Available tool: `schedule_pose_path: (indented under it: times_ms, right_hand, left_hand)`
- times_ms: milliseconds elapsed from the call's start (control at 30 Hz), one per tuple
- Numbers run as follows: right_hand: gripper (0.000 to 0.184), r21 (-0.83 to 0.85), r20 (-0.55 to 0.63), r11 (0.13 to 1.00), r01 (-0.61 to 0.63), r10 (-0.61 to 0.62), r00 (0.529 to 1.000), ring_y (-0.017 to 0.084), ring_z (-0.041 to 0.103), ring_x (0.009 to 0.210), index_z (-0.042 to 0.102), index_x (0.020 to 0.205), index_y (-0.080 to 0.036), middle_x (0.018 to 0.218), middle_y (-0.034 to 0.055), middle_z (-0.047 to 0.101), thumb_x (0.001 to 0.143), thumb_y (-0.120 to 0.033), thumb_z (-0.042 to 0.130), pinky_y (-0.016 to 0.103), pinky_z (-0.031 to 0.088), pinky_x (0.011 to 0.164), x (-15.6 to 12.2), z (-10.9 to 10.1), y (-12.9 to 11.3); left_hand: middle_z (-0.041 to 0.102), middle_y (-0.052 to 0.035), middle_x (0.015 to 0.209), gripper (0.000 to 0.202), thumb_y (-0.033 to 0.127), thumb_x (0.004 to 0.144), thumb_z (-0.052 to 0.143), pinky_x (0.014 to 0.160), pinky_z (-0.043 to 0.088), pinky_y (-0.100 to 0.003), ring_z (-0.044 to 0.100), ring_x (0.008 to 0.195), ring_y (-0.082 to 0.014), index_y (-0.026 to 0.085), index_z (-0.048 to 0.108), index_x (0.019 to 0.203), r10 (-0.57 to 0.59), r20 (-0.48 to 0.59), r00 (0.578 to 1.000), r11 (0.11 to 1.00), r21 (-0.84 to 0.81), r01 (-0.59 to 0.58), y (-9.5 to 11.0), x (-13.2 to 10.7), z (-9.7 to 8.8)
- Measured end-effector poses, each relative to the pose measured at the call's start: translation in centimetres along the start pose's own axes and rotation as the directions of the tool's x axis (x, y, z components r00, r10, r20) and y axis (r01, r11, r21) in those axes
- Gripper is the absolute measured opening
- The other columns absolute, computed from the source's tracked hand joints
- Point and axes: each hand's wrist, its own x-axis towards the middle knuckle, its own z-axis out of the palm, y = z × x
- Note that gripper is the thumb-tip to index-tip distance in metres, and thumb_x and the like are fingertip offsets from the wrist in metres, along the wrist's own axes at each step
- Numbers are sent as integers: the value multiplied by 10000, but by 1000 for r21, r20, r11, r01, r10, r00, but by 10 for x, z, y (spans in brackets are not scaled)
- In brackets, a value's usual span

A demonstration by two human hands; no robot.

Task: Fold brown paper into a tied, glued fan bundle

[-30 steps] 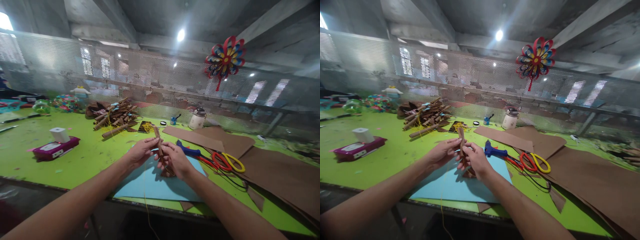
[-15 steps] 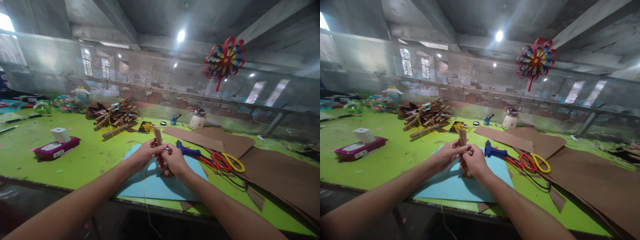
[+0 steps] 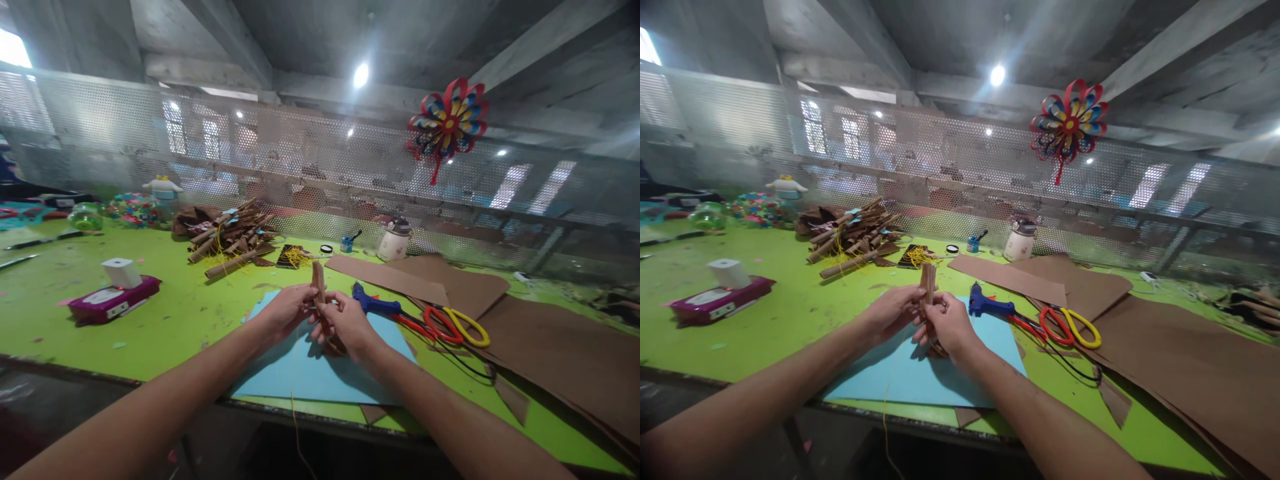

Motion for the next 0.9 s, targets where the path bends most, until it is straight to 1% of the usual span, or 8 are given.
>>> schedule_pose_path:
  times_ms: [100, 200, 400, 500, 633, 733, 833, 900]
  right_hand:
    - [319, 68, 44, 998, 11, -14, 999, 110, 595, 432, 509, 888, -143, 626, 14, 636, 728, -384, 645, 198, 457, 394, 1, -1, 4]
    - [347, 103, 58, 995, -3, -3, 998, 116, 597, 435, 504, 896, -145, 611, 8, 628, 709, -385, 673, 195, 449, 388, 1, -1, 5]
    - [330, 97, 67, 995, -31, 25, 997, 116, 589, 415, 487, 852, -155, 606, 4, 624, 705, -385, 672, 197, 439, 372, 0, 4, 2]
    - [314, 108, 95, 994, -28, 17, 995, 113, 586, 416, 494, 814, -150, 617, 7, 626, 703, -389, 666, 202, 443, 382, 0, 4, 2]
    - [276, 133, 131, 991, -13, -4, 991, 100, 580, 434, 529, 794, -141, 634, 7, 619, 710, -372, 654, 206, 450, 410, 1, 3, 2]
    - [229, 149, 136, 989, -15, -6, 991, 98, 578, 450, 536, 790, -140, 639, 10, 616, 731, -337, 638, 207, 452, 429, 0, 2, 1]
    - [183, 154, 120, 988, -15, -3, 993, 97, 580, 461, 534, 791, -143, 635, 11, 615, 748, -299, 619, 202, 449, 440, 0, 0, 0]
    - [181, 149, 113, 989, -8, -9, 994, 96, 579, 459, 542, 797, -140, 626, 8, 611, 745, -295, 619, 202, 453, 447, 0, 0, 0]
  left_hand:
    - [493, -13, 489, 261, 301, 825, 439, 429, 394, -271, 496, 392, -145, 112, 567, 698, -28, 68, 997, 999, -21, 30, -2, 0, -2]
    - [483, -9, 471, 283, 310, 834, 427, 405, 395, -274, 497, 369, -152, 113, 565, 686, -28, 77, 997, 999, -28, 30, -4, 1, -3]
    - [467, -6, 436, 304, 298, 838, 408, 347, 381, -271, 488, 326, -159, 124, 538, 625, -25, 16, 1000, 1000, -11, 25, -6, 0, 1]
    - [470, 3, 449, 255, 274, 825, 421, 325, 368, -259, 450, 307, -136, 117, 556, 676, -23, -26, 999, 1000, -6, 23, -2, -1, 5]
    - [481, 13, 490, 175, 253, 800, 484, 336, 376, -233, 431, 343, -102, 113, 568, 735, -14, -67, 998, 999, -30, 12, 4, -3, 8]
    - [461, 27, 490, 148, 259, 796, 510, 360, 400, -247, 431, 357, -104, 125, 558, 752, -44, -32, 999, 997, -67, 42, 3, -3, 7]
    - [455, 25, 480, 201, 297, 822, 495, 412, 431, -276, 467, 372, -123, 129, 551, 728, -85, 32, 996, 993, -83, 88, -2, -3, 3]
    - [471, 12, 488, 249, 312, 835, 482, 448, 448, -288, 498, 395, -134, 125, 544, 683, -83, 55, 995, 992, -86, 88, -5, -2, 1]
